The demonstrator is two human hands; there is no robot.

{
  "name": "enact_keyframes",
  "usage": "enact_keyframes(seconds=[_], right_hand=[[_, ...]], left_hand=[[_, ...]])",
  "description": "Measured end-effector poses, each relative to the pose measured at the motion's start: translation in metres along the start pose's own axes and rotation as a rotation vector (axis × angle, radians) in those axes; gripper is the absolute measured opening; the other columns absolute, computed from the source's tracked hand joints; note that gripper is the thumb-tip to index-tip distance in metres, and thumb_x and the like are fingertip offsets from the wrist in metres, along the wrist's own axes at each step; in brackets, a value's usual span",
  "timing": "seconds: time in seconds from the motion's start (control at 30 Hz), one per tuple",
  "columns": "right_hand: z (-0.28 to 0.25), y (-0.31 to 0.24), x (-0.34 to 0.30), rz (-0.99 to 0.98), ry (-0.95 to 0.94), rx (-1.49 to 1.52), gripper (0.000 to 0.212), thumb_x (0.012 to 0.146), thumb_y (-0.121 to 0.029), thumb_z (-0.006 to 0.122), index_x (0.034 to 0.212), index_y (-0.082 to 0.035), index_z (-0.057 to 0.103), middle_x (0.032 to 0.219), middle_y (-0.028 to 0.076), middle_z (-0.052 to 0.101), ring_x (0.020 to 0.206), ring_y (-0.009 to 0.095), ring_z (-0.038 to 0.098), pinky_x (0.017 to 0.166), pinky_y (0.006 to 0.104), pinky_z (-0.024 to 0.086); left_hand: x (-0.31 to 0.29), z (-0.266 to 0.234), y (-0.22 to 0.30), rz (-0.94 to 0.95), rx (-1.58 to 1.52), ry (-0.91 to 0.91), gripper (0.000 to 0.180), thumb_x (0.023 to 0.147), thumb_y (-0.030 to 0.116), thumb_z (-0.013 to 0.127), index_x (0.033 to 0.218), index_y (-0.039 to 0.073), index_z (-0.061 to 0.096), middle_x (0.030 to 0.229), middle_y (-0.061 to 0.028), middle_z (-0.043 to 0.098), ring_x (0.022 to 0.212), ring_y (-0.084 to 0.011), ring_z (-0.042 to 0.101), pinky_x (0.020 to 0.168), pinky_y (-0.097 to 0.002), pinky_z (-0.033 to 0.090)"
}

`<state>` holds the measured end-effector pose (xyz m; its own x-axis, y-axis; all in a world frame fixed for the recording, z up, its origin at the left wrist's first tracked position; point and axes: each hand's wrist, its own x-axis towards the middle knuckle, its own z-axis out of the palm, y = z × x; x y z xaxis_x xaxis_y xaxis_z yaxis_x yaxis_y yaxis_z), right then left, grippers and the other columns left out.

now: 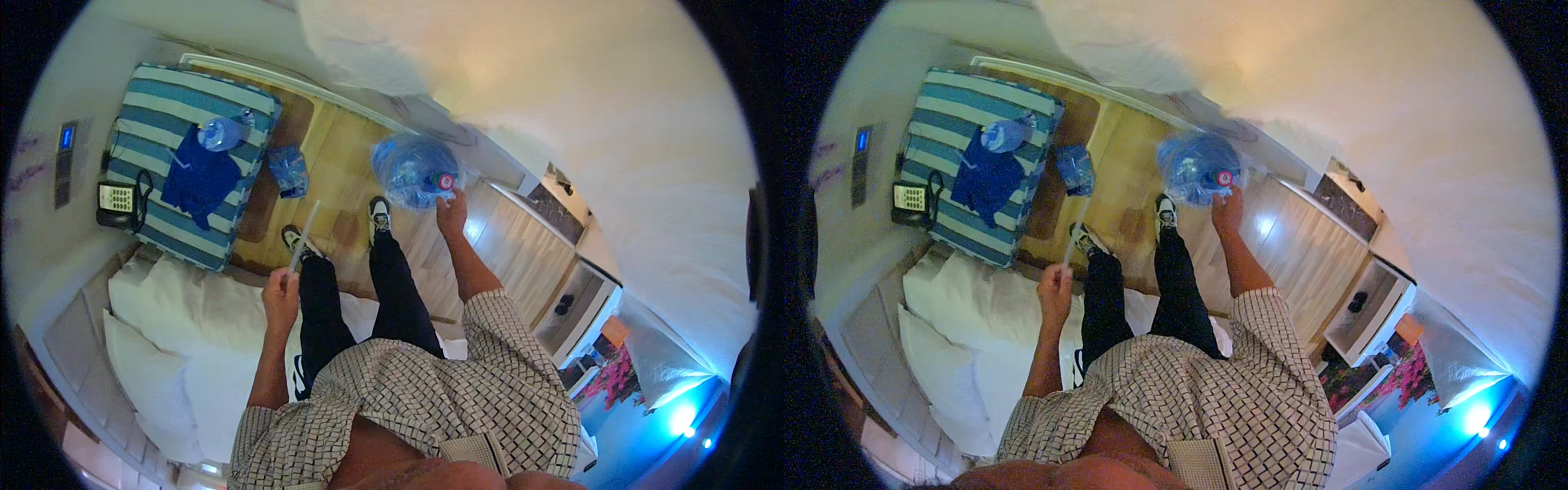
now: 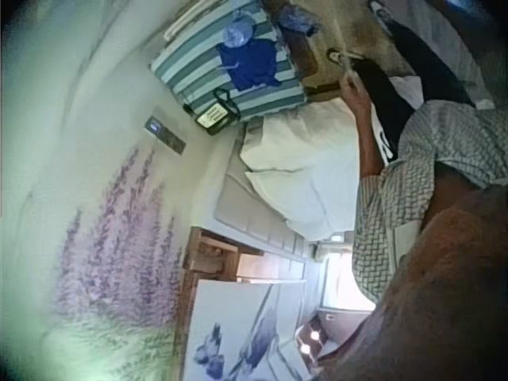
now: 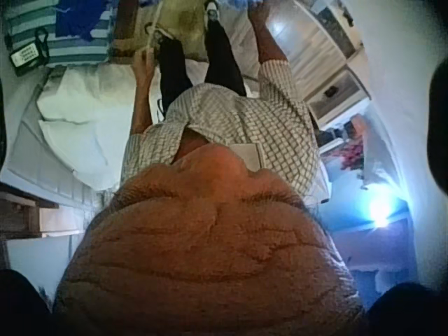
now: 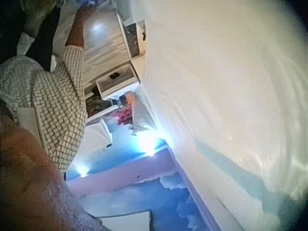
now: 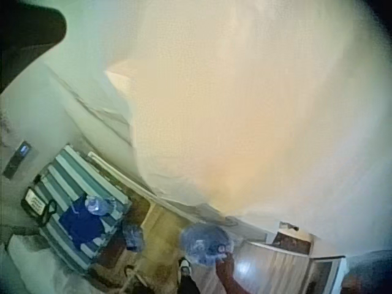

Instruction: The person unpacks a blue plastic package containing a water dispenser pump and a clear tube. They separate the components, insert the tube into the pump, and attach the assembly to a large water bottle. Finally, they connect a collapsible blue water bottle to the pump outlet.

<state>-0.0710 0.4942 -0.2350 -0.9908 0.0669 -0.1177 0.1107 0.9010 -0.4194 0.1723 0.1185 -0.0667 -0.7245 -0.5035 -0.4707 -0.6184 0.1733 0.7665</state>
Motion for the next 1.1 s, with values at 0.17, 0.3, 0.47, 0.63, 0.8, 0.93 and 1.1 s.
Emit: enact_keyframes(seconds=[0.17, 0.3, 0.47, 0.63, 0.8, 0.93, 1.1], right_hand=[[0.035, 0.022, 0.039, 0.161, -0.115, 0.143, 0.060, 0.085, -0.035, 0.073, 0.132, -0.005, 0.051, 0.087, 0.013, 0.068, 0.081, 0.027, 0.068, 0.075, 0.0396, 0.054], [0.058, 0.063, 0.046, 0.256, -0.245, 0.273, 0.060, 0.088, -0.038, 0.071, 0.134, -0.005, 0.050, 0.082, 0.011, 0.068, 0.070, 0.021, 0.067, 0.065, 0.0350, 0.054], [0.041, 0.054, 0.046, 0.379, -0.373, 0.525, 0.049, 0.088, -0.033, 0.074, 0.126, -0.008, 0.057, 0.080, 0.008, 0.068, 0.064, 0.015, 0.065, 0.052, 0.0309, 0.051], [0.030, 0.021, 0.037, 0.788, -0.290, 0.915, 0.030, 0.089, -0.029, 0.074, 0.104, -0.005, 0.063, 0.080, 0.007, 0.067, 0.065, 0.016, 0.066, 0.049, 0.0288, 0.051], [0.035, 0.023, 0.032, 0.989, -0.344, 1.086, 0.032, 0.089, -0.028, 0.075, 0.103, -0.002, 0.061, 0.083, 0.009, 0.067, 0.063, 0.016, 0.066, 0.048, 0.0284, 0.051], [0.033, 0.015, 0.022, 0.974, -0.271, 1.092, 0.046, 0.086, -0.031, 0.076, 0.116, -0.002, 0.057, 0.087, 0.015, 0.069, 0.064, 0.021, 0.067, 0.052, 0.0328, 0.054], [0.016, 0.027, 0.046, 0.257, -0.317, 0.326, 0.056, 0.086, -0.041, 0.070, 0.121, 0.001, 0.055, 0.106, 0.023, 0.066, 0.102, 0.039, 0.064, 0.091, 0.0473, 0.049]], left_hand=[[0.017, 0.085, 0.043, 0.026, 0.089, -0.104, 0.019, 0.092, 0.021, 0.068, 0.098, 0.003, 0.066, 0.080, -0.0070, 0.064, 0.072, -0.0139, 0.059, 0.068, -0.0315, 0.050], [0.027, 0.152, 0.061, 0.064, -0.024, -0.132, 0.020, 0.092, 0.021, 0.068, 0.097, 0.002, 0.066, 0.069, -0.0040, 0.059, 0.062, -0.0115, 0.052, 0.058, -0.0312, 0.046], [0.052, 0.217, 0.056, -0.034, -0.074, -0.183, 0.023, 0.097, 0.025, 0.062, 0.099, 0.002, 0.066, 0.070, -0.0009, 0.058, 0.063, -0.0089, 0.051, 0.059, -0.0290, 0.045], [0.061, 0.264, 0.066, -0.088, -0.241, -0.162, 0.022, 0.099, 0.027, 0.060, 0.096, 0.006, 0.065, 0.070, 0.0016, 0.059, 0.061, -0.0068, 0.050, 0.054, -0.0251, 0.042], [0.058, 0.270, 0.045, -0.139, -0.215, -0.238, 0.022, 0.099, 0.027, 0.059, 0.105, 0.007, 0.064, 0.073, 0.0003, 0.063, 0.053, -0.0052, 0.050, 0.047, -0.0229, 0.041], [0.054, 0.257, 0.024, -0.137, -0.244, -0.229, 0.023, 0.100, 0.028, 0.059, 0.107, 0.007, 0.064, 0.074, 0.0008, 0.062, 0.054, -0.0050, 0.049, 0.047, -0.0228, 0.041], [0.050, 0.225, 0.018, -0.163, -0.326, -0.223, 0.024, 0.100, 0.029, 0.058, 0.108, 0.007, 0.063, 0.075, 0.0015, 0.061, 0.054, -0.0048, 0.048, 0.048, -0.0222, 0.040]])
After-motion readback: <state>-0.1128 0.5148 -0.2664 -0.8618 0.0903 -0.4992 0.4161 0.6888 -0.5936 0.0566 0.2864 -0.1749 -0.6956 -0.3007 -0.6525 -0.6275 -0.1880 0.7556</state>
